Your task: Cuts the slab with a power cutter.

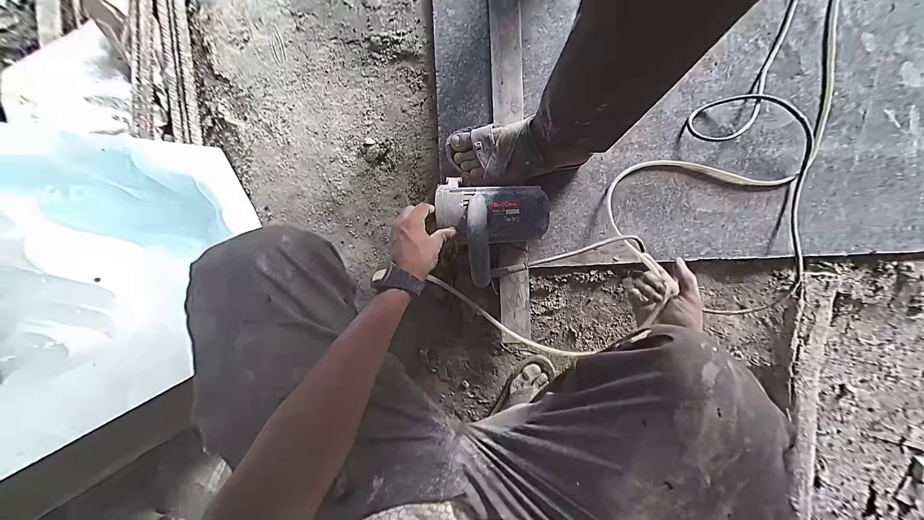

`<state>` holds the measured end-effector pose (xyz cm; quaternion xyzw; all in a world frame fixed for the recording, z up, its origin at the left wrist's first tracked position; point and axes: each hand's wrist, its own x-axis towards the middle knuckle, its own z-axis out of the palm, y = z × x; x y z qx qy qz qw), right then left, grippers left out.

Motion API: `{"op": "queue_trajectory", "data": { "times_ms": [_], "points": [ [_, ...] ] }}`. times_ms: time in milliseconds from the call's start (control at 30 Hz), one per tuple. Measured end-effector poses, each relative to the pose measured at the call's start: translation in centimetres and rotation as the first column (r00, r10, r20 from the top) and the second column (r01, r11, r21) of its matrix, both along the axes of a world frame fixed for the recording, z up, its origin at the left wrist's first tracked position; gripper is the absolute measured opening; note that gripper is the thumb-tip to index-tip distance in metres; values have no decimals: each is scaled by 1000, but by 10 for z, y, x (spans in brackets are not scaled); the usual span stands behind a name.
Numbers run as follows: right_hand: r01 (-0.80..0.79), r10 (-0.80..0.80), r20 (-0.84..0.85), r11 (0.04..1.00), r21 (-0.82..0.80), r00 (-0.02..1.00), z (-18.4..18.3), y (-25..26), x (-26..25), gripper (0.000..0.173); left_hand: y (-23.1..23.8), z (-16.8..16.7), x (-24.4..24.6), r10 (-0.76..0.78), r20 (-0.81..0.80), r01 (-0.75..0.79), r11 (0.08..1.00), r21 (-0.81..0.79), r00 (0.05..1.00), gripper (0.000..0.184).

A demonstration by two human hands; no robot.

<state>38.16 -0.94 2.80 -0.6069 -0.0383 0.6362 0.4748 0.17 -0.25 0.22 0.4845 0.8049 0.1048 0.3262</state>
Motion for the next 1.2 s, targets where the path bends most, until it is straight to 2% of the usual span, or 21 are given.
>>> {"op": "queue_trajectory", "data": {
  "times_ms": [100,167,300,400,500,567,633,667,733,800,867,967,1033,1200],
  "points": [
    [127,-140,-206,989,-73,969,-18,28,7,47,-4,3,4,-14,-37,15,1000,10,999,51],
    [140,-160,-208,984,-108,965,-19,44,12,45,1,4,6,0,-43,-1,1000,-17,999,51],
    [8,-6,-20,997,79,1000,-9,71,38,28,3,6,7,17,-16,-18,998,-65,1000,49],
    [-145,85,204,942,302,975,15,101,58,8,1,1,5,28,10,-28,999,-17,1000,47],
    [-267,120,375,890,370,919,28,110,57,21,-4,0,5,27,0,-27,1000,12,1000,46],
    [-207,111,311,933,294,944,18,96,49,9,-7,0,6,-2,-19,2,999,32,1000,44],
    [-14,3,109,996,92,994,-4,77,42,22,-7,-1,6,-28,-17,29,998,58,999,43],
    [14,-15,-3,1000,-27,1000,-15,67,41,26,-6,0,6,-36,-11,36,997,64,999,44],
    [-24,-18,-188,976,-215,982,-32,55,36,21,-5,0,7,-17,1,16,998,62,1000,43],
    [-86,-3,-265,941,-327,964,-38,54,22,24,-4,1,3,-9,0,9,999,47,1000,43],
    [-132,30,-314,942,-310,949,-44,64,13,31,-1,2,4,-19,-1,19,999,26,1000,43],
    [-95,60,-215,983,-157,975,-46,91,-3,24,4,5,6,-43,-20,42,999,-19,999,45],
    [-81,66,-183,994,-75,981,-29,103,-13,20,3,8,2,-51,-31,49,998,-45,998,47],
    [-171,168,-160,985,-9,973,26,117,-17,16,5,6,0,15,-42,-19,996,-92,999,53]
  ]
}}
